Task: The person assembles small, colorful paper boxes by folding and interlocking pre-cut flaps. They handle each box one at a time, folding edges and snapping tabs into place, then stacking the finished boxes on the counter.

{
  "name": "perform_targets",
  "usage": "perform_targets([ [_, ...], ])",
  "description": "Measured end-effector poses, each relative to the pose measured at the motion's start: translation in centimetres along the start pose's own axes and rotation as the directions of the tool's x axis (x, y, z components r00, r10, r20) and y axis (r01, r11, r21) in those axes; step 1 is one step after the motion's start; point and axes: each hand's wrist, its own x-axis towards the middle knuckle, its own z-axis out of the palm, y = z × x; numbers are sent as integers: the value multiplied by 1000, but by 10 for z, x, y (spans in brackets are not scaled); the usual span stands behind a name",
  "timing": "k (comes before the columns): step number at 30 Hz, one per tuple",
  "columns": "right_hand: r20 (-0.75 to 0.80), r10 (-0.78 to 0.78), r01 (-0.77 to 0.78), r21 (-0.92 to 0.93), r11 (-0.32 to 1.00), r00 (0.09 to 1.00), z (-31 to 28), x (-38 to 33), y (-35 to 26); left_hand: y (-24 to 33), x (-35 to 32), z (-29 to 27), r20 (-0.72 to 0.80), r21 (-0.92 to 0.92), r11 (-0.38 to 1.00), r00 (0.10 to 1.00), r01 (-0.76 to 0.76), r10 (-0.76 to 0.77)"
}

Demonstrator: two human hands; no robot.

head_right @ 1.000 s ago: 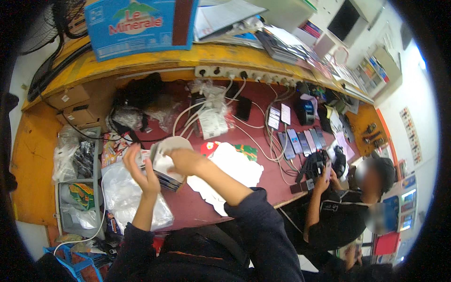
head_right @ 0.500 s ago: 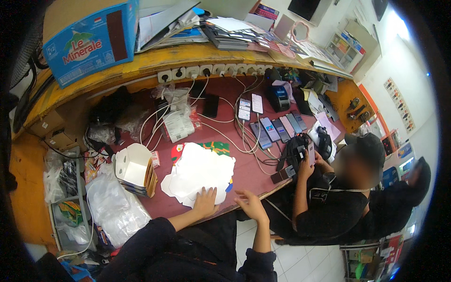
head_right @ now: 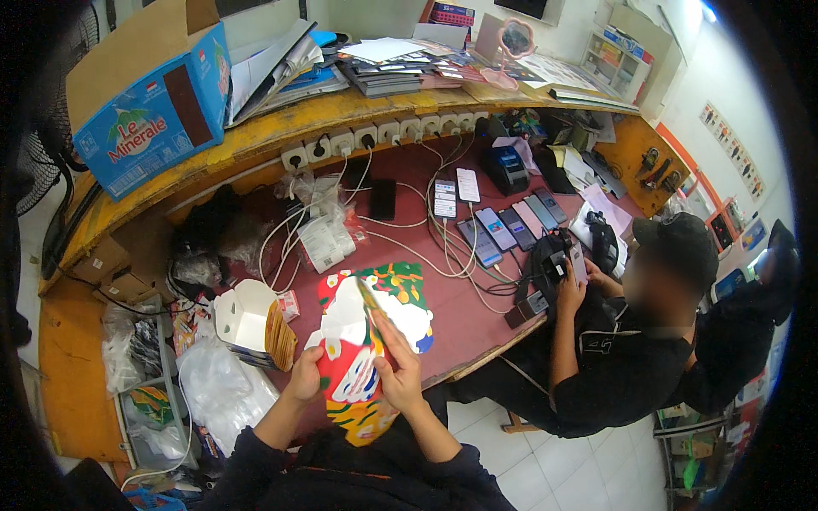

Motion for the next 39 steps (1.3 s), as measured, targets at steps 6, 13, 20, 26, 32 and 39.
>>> perform_targets([
  [6,90,35,-35,4,999,995,-7,-1,-13,8,-5,7,136,125,978,973,167,-184],
  [13,-219,90,-81,54,995,972,1,-8,-26,-3,2,15,284,-315,925,951,213,-123],
  [20,-201,373,-263,423,867,906,3,-21,-41,-16,2,15,225,-314,892,938,325,-263],
  [26,-103,-206,178,-237,955,973,-31,8,-54,10,10,10,460,-456,853,888,253,-17],
  [32,305,-103,216,-367,905,947,-40,7,-61,34,17,10,87,100,941,939,323,-332],
  [39,-436,-56,7,-113,994,898,1,-4,-42,17,-2,62,-224,-86,974,948,210,-224],
])
